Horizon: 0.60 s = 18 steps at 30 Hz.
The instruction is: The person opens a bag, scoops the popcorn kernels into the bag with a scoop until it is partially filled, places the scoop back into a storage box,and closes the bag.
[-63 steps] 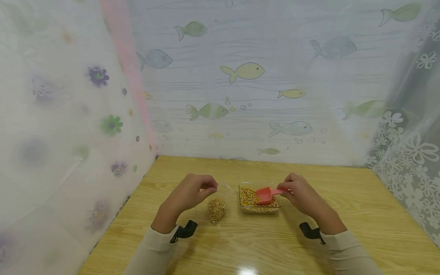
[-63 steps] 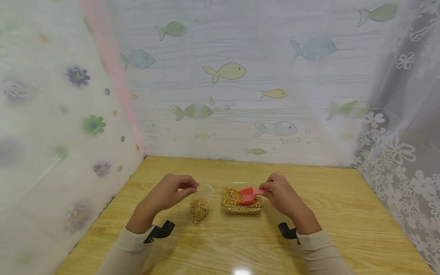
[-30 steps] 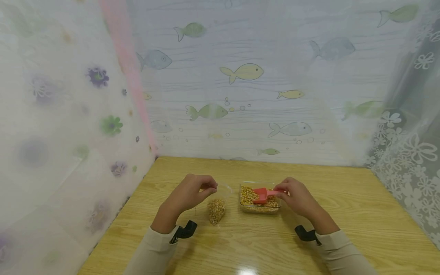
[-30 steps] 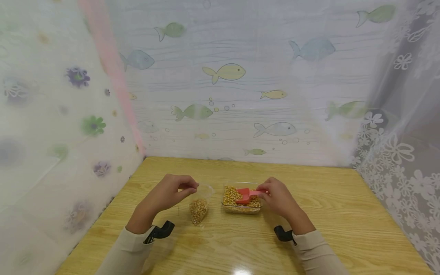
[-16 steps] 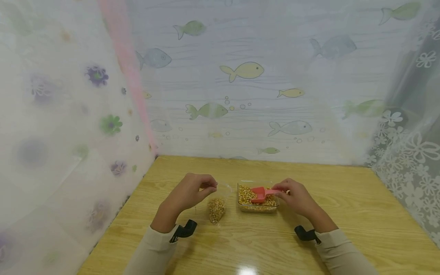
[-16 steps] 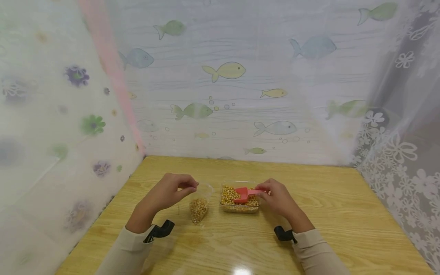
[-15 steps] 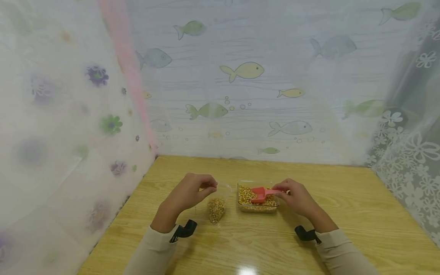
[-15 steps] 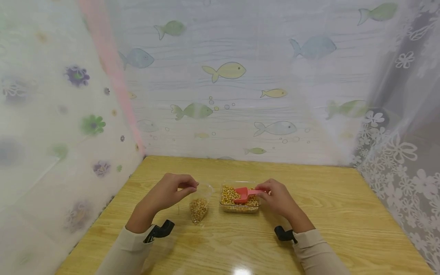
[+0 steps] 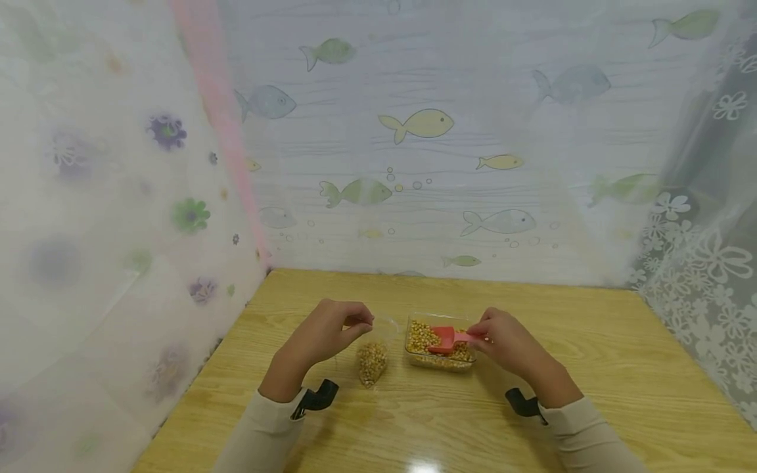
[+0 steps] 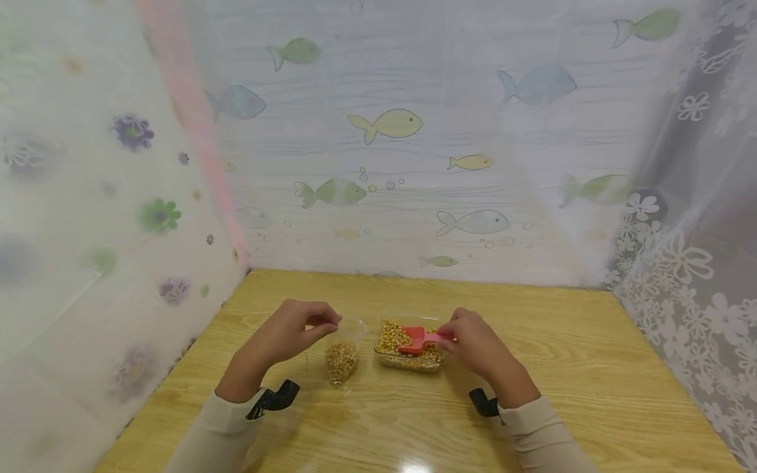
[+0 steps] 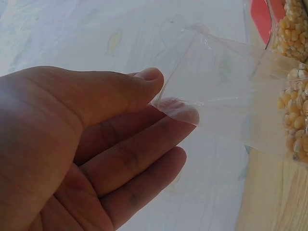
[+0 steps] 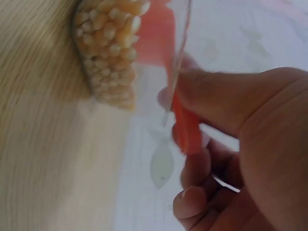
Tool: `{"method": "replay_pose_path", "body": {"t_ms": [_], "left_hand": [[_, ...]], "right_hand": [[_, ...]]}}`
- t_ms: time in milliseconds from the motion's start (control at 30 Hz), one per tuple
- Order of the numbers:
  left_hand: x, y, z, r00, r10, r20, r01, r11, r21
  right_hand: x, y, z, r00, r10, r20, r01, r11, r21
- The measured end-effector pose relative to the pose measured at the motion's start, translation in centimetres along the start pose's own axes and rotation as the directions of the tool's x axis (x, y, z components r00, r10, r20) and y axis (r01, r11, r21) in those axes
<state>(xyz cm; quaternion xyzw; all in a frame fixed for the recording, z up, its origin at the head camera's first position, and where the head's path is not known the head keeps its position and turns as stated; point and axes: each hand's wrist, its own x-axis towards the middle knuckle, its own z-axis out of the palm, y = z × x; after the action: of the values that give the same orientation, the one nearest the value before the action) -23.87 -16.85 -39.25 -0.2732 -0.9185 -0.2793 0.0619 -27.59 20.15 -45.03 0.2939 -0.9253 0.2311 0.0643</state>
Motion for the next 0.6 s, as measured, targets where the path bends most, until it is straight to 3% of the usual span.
{"method": "replay_pose_path", "body": {"t_ms": [267, 600], "left_hand": [[0.0, 0.0, 0.1, 1.0, -0.013, -0.007, 0.013, 1.0, 0.004], [-0.1, 0.3, 0.0, 1.0, -0.018, 0.0, 0.018, 1.0, -0.013]], "right_hand": [[-0.1, -0.4, -0.1, 0.987, -0.138, -0.082, 0.123, 0.978, -0.168], [-0.3, 0.9, 0.0, 0.985, -0.15, -0.079, 0.143, 0.986, -0.088]]}}
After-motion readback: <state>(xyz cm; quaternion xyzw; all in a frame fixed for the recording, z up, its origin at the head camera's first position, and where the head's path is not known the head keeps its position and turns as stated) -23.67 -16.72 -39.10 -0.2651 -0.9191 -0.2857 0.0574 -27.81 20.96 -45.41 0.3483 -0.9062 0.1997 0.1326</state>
